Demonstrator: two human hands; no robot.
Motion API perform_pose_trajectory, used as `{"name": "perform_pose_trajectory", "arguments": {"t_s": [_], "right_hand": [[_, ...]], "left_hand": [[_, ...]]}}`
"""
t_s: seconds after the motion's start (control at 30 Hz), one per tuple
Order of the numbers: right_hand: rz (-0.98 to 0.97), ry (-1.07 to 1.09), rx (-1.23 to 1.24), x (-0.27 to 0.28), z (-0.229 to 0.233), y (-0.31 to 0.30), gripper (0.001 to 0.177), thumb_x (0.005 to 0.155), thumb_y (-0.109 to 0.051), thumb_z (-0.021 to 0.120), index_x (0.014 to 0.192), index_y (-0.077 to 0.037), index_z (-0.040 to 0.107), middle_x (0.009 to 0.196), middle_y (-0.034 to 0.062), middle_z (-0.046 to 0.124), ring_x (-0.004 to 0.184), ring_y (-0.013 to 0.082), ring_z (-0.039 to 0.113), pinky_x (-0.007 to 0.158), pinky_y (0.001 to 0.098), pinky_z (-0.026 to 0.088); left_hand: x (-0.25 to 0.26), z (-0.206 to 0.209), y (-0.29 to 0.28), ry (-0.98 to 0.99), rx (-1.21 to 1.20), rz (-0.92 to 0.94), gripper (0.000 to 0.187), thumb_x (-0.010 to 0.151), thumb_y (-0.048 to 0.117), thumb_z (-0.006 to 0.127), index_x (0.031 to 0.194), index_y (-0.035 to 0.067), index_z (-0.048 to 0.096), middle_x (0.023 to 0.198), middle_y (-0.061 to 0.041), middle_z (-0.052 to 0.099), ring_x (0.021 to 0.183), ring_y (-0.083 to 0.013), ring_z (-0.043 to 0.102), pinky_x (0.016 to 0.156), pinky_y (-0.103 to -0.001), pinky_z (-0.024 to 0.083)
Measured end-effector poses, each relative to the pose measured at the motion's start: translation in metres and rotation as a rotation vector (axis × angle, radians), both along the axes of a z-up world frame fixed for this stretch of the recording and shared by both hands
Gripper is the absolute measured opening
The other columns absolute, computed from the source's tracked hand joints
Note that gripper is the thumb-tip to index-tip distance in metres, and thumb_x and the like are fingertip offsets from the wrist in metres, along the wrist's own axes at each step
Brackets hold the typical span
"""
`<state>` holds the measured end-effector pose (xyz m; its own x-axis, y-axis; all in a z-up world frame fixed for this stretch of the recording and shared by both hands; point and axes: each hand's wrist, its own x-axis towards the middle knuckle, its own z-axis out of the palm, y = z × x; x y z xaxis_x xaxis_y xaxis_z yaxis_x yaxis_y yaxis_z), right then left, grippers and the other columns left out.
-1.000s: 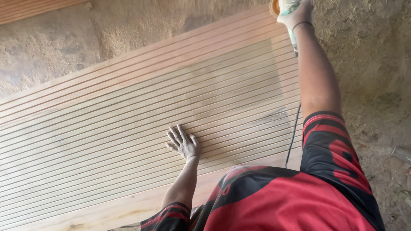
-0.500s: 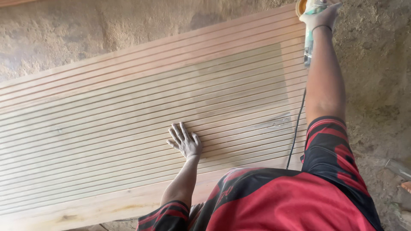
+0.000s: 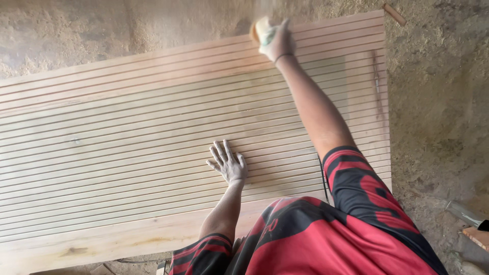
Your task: The person uses a handheld electric sander to smooth the surface of a large wooden panel with parallel grooves. The person moves the sander along the length of the panel, then switches to a manual sanding block to continue smoothing the surface.
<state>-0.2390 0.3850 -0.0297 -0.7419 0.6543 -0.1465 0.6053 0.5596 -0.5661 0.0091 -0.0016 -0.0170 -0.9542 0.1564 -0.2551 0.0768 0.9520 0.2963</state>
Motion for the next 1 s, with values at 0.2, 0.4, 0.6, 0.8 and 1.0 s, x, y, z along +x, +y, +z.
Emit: {"name": "perform_pose_trajectory", "arguments": {"t_s": [0.2, 0.4, 0.6, 0.8, 1.0], "right_hand": [[0.181, 0.019, -0.019, -0.049, 0.009, -0.1, 0.105, 0.056, -0.032, 0.101, 0.133, -0.004, 0.036, 0.108, 0.0095, 0.072, 0.096, 0.0282, 0.072, 0.09, 0.042, 0.059], [0.288, -0.037, -0.026, -0.056, 0.009, -0.148, 0.102, 0.066, -0.03, 0.096, 0.14, -0.004, 0.029, 0.112, 0.0144, 0.07, 0.096, 0.0307, 0.072, 0.081, 0.0426, 0.062], [0.219, -0.053, 0.018, -0.031, 0.003, -0.055, 0.104, 0.068, -0.042, 0.1, 0.139, -0.005, 0.033, 0.118, 0.0169, 0.069, 0.1, 0.0283, 0.072, 0.081, 0.0385, 0.064], [0.059, -0.014, -0.026, 0.034, 0.006, 0.071, 0.113, 0.06, -0.036, 0.099, 0.143, -0.002, 0.03, 0.131, 0.0174, 0.066, 0.114, 0.0333, 0.068, 0.098, 0.0383, 0.058], [-0.138, -0.103, 0.021, 0.093, 0.0, 0.151, 0.124, 0.065, -0.038, 0.1, 0.15, 0.004, 0.02, 0.134, 0.0265, 0.059, 0.122, 0.0398, 0.062, 0.104, 0.0424, 0.053]], "left_hand": [[-0.004, -0.002, 0.002, -0.015, 0.031, 0.003, 0.078, 0.094, 0.04, 0.053, 0.164, 0.02, 0.023, 0.173, -0.011, 0.003, 0.159, -0.0331, -0.004, 0.12, -0.066, -0.011], [-0.001, 0.0, -0.004, 0.026, 0.04, 0.004, 0.075, 0.096, 0.039, 0.053, 0.164, 0.022, 0.026, 0.174, -0.009, 0.007, 0.16, -0.0321, -0.001, 0.122, -0.065, -0.01], [0.004, -0.002, -0.005, 0.019, 0.049, 0.014, 0.075, 0.095, 0.04, 0.054, 0.163, 0.024, 0.028, 0.174, -0.008, 0.008, 0.16, -0.0315, 0.001, 0.122, -0.065, -0.01], [-0.001, -0.009, -0.002, 0.051, 0.027, 0.007, 0.075, 0.096, 0.041, 0.053, 0.164, 0.023, 0.026, 0.174, -0.009, 0.007, 0.16, -0.0318, 0.0, 0.121, -0.065, -0.01], [0.003, -0.008, -0.005, 0.04, 0.018, -0.001, 0.079, 0.095, 0.041, 0.054, 0.165, 0.023, 0.023, 0.174, -0.009, 0.006, 0.16, -0.0322, 0.0, 0.122, -0.065, -0.009]]}}
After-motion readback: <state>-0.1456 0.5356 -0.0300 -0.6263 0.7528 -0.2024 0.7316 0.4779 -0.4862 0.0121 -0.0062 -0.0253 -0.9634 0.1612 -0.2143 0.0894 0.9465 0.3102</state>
